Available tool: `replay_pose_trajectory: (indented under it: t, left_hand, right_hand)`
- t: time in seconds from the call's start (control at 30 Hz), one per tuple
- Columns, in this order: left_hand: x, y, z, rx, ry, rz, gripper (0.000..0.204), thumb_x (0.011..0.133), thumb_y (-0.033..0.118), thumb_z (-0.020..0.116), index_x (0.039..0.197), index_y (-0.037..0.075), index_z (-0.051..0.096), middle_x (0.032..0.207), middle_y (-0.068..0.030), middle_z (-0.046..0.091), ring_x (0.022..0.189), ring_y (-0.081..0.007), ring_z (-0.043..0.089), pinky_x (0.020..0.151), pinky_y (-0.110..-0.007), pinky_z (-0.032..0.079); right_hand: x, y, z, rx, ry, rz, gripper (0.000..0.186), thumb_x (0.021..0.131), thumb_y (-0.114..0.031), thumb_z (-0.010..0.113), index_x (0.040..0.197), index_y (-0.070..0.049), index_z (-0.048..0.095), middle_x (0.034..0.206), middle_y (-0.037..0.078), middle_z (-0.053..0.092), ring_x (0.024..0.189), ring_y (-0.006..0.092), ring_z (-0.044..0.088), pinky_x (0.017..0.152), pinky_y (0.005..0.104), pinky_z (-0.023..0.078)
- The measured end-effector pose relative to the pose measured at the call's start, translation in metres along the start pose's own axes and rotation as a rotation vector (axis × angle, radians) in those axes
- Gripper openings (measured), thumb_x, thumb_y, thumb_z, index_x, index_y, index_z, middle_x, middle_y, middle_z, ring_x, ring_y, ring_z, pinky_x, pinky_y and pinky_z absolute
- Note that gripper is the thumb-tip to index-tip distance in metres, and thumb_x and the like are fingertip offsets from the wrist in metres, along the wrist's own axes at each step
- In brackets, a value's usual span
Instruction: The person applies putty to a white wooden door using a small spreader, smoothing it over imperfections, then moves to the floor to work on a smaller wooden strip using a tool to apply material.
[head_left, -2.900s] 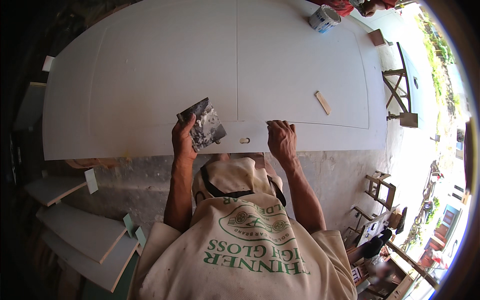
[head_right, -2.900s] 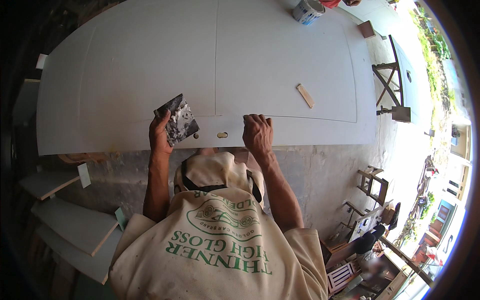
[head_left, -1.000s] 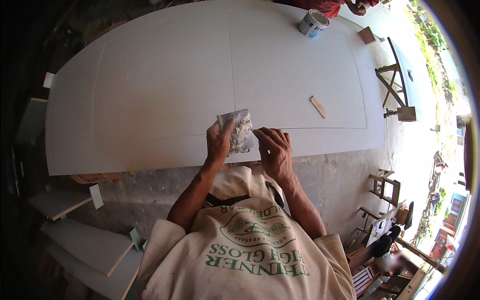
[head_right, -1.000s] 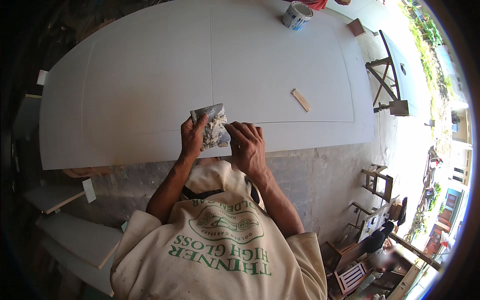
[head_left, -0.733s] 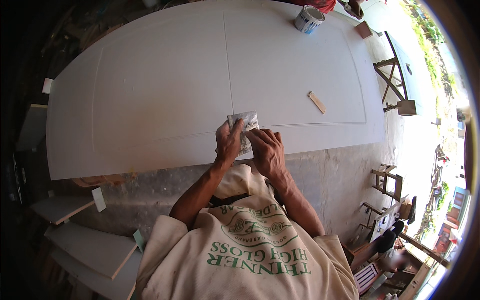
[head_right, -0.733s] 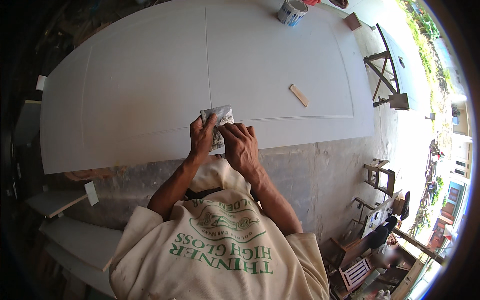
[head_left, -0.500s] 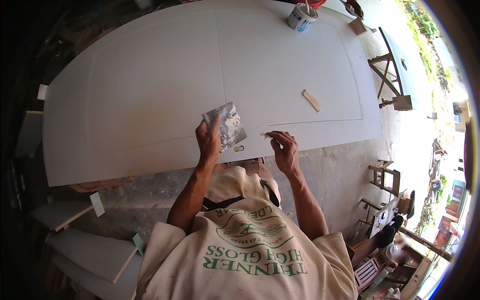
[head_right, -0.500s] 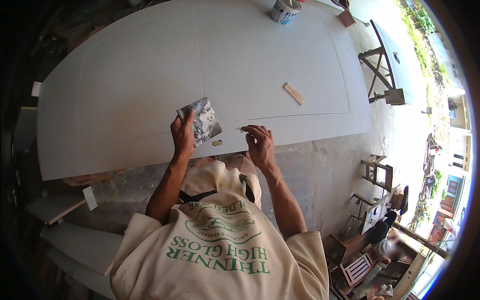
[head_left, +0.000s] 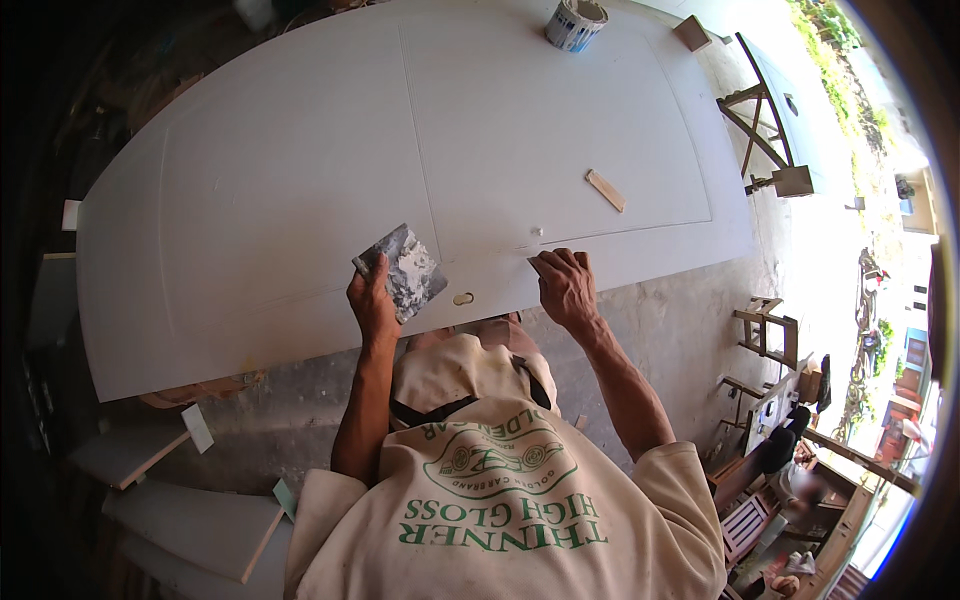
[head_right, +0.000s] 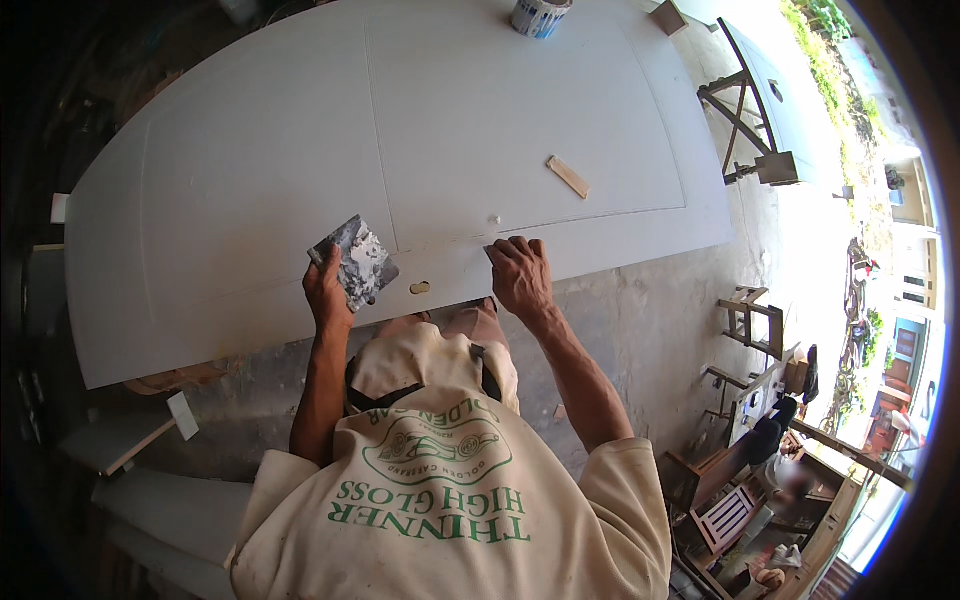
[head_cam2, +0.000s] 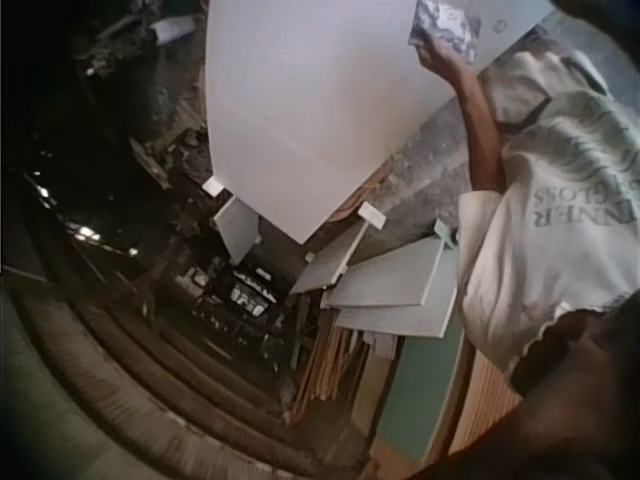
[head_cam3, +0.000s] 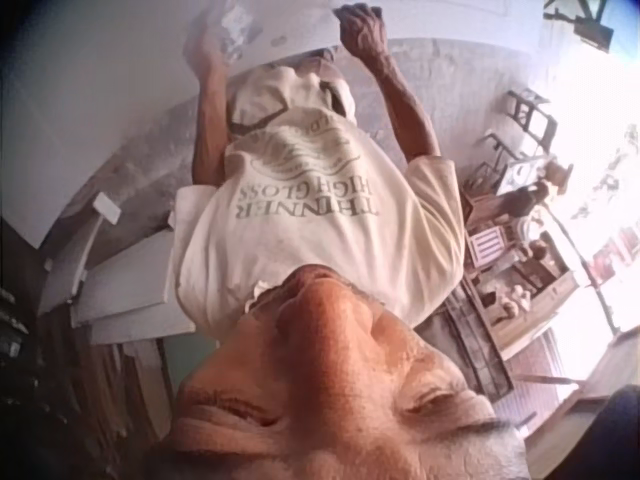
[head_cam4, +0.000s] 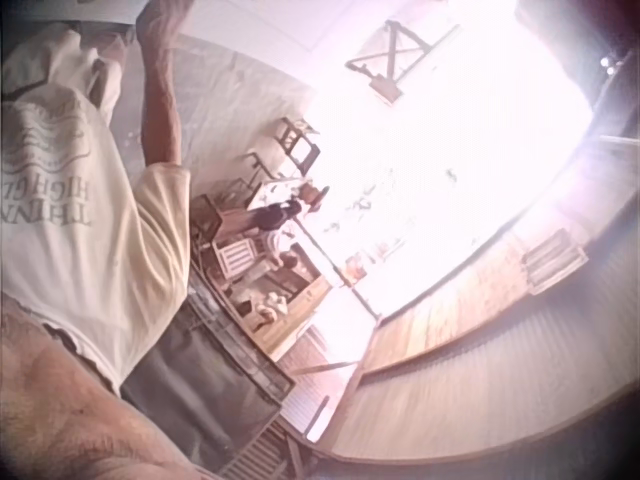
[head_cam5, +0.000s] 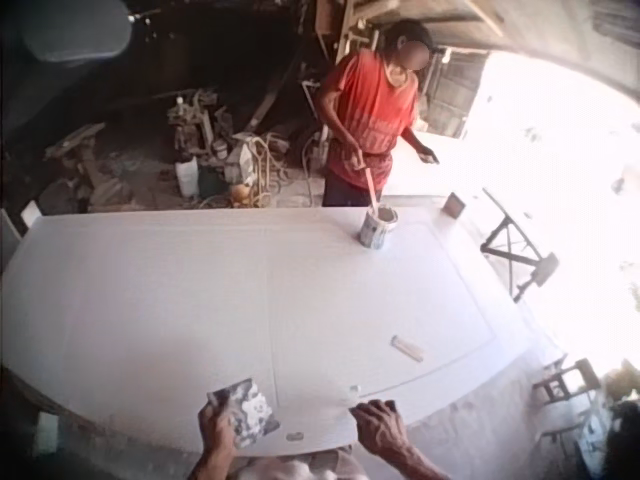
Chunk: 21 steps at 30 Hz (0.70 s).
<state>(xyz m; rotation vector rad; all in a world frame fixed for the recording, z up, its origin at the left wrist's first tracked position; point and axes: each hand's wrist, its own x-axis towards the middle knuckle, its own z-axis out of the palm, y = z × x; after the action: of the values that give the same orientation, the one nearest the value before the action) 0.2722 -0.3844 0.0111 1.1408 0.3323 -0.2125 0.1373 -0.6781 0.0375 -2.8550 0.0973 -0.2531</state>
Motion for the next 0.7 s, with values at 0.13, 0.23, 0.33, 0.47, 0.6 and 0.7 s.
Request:
replay_pose_trajectory:
  t: [0.13, 0.23, 0.33, 0.47, 0.6, 0.7]
  left_hand:
    - [-0.003, 0.005, 0.006, -0.014, -0.036, -0.025, 0.034, 0.102, 0.022, 0.072, 0.12, -0.006, 0.072, 0.11, -0.0056, 0.072, 0.101, -0.0151, 0.064, 0.093, -0.032, 0.05]
    - [-0.004, 0.006, 0.005, 0.052, -0.029, -0.013, 0.034, 0.102, 0.023, 0.072, 0.12, -0.006, 0.071, 0.11, -0.0062, 0.072, 0.1, -0.0154, 0.065, 0.092, -0.033, 0.051]
    - [-0.003, 0.006, 0.002, 0.021, -0.028, -0.019, 0.033, 0.103, 0.023, 0.071, 0.12, -0.005, 0.071, 0.109, -0.0063, 0.072, 0.098, -0.0152, 0.065, 0.089, -0.033, 0.053]
    - [-0.006, 0.007, 0.004, 0.009, -0.013, -0.024, 0.032, 0.102, 0.023, 0.071, 0.12, -0.005, 0.071, 0.108, -0.0058, 0.072, 0.097, -0.0152, 0.066, 0.088, -0.033, 0.054]
    - [-0.003, 0.004, 0.0, 0.018, -0.016, -0.045, 0.031, 0.103, 0.022, 0.071, 0.12, -0.004, 0.071, 0.109, -0.0059, 0.072, 0.098, -0.0155, 0.068, 0.088, -0.033, 0.055]
    - [-0.005, 0.006, 0.001, 0.01, -0.019, -0.06, 0.03, 0.103, 0.021, 0.071, 0.119, -0.004, 0.071, 0.11, -0.0061, 0.073, 0.097, -0.0156, 0.069, 0.087, -0.033, 0.056]
  right_hand:
    - [0.022, 0.025, -0.002, -0.045, 0.143, 0.009, 0.031, 0.089, -0.008, 0.066, 0.118, -0.006, 0.075, 0.113, 0.006, 0.074, 0.107, 0.025, 0.066, 0.091, 0.0415, 0.045]
    - [0.03, 0.023, 0.002, 0.012, 0.071, 0.014, 0.031, 0.087, -0.007, 0.067, 0.117, -0.007, 0.076, 0.112, 0.005, 0.076, 0.108, 0.024, 0.067, 0.092, 0.0407, 0.045]
    - [0.02, 0.031, -0.004, 0.049, -0.012, -0.002, 0.031, 0.086, -0.005, 0.066, 0.115, -0.008, 0.077, 0.113, 0.004, 0.077, 0.108, 0.0233, 0.067, 0.093, 0.0403, 0.045]
    - [0.009, 0.044, -0.008, 0.078, 0.084, 0.147, 0.035, 0.085, -0.004, 0.066, 0.118, -0.01, 0.076, 0.114, 0.004, 0.076, 0.11, 0.0232, 0.067, 0.095, 0.0394, 0.045]
    - [-0.003, 0.035, 0.009, -0.081, 0.117, -0.019, 0.039, 0.09, -0.007, 0.063, 0.129, -0.002, 0.068, 0.132, 0.011, 0.066, 0.121, 0.0281, 0.063, 0.1, 0.0432, 0.046]
    - [-0.019, 0.023, 0.022, -0.172, 0.093, 0.005, 0.041, 0.093, -0.008, 0.062, 0.132, 0.0, 0.068, 0.133, 0.012, 0.067, 0.127, 0.0273, 0.061, 0.101, 0.0438, 0.047]
